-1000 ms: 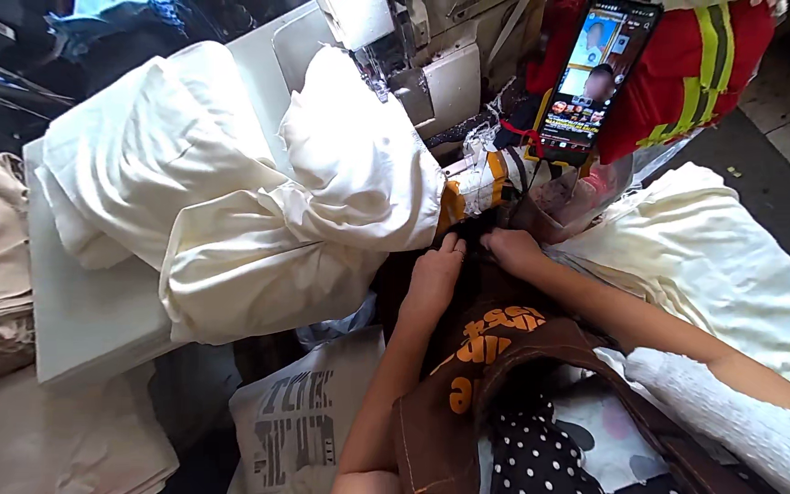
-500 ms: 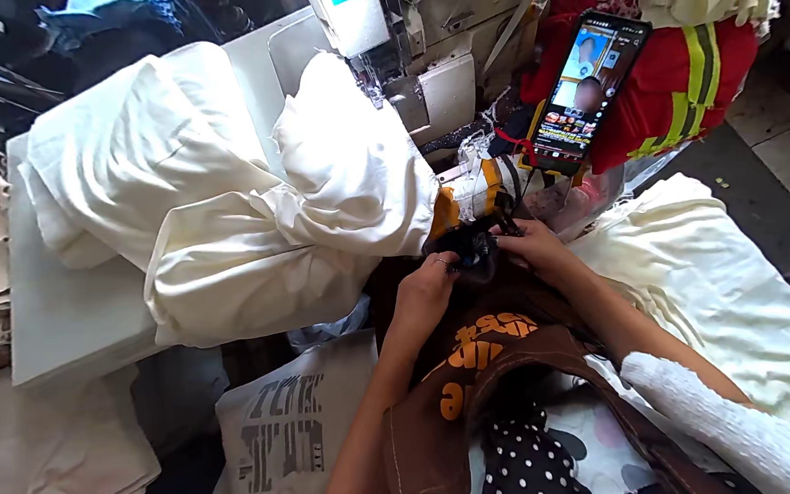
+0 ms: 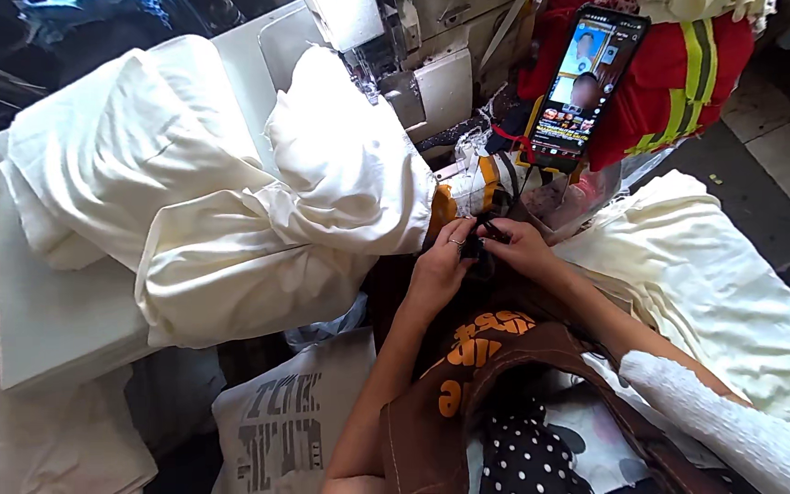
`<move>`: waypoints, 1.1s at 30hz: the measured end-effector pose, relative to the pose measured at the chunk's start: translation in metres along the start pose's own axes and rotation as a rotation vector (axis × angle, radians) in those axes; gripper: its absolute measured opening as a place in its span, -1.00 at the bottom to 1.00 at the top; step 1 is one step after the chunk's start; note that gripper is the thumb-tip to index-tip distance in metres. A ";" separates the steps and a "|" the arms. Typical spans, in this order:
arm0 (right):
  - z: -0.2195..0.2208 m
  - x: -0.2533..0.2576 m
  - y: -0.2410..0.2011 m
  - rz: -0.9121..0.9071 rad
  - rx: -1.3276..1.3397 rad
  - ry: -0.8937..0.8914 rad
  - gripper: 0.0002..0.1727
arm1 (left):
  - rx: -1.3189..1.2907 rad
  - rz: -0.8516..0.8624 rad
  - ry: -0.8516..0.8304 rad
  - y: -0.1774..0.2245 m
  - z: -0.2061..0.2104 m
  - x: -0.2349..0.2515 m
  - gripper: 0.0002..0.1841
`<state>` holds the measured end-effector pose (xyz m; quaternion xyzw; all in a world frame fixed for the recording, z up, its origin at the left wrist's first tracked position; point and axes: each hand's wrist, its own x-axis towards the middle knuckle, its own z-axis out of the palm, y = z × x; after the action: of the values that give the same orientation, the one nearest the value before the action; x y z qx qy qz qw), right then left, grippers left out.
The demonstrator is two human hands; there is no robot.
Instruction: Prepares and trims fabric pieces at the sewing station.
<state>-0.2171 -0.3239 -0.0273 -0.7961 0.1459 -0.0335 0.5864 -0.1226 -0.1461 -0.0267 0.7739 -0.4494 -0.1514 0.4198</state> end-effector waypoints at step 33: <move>0.017 0.003 -0.040 0.257 0.494 -0.334 -0.81 | -0.617 0.001 0.229 0.017 -0.042 -0.041 -0.85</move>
<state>-0.2023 -0.2979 0.0050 -0.5994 0.1347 0.1374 0.7770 -0.1292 -0.0945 0.0061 0.6220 -0.3326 -0.1920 0.6824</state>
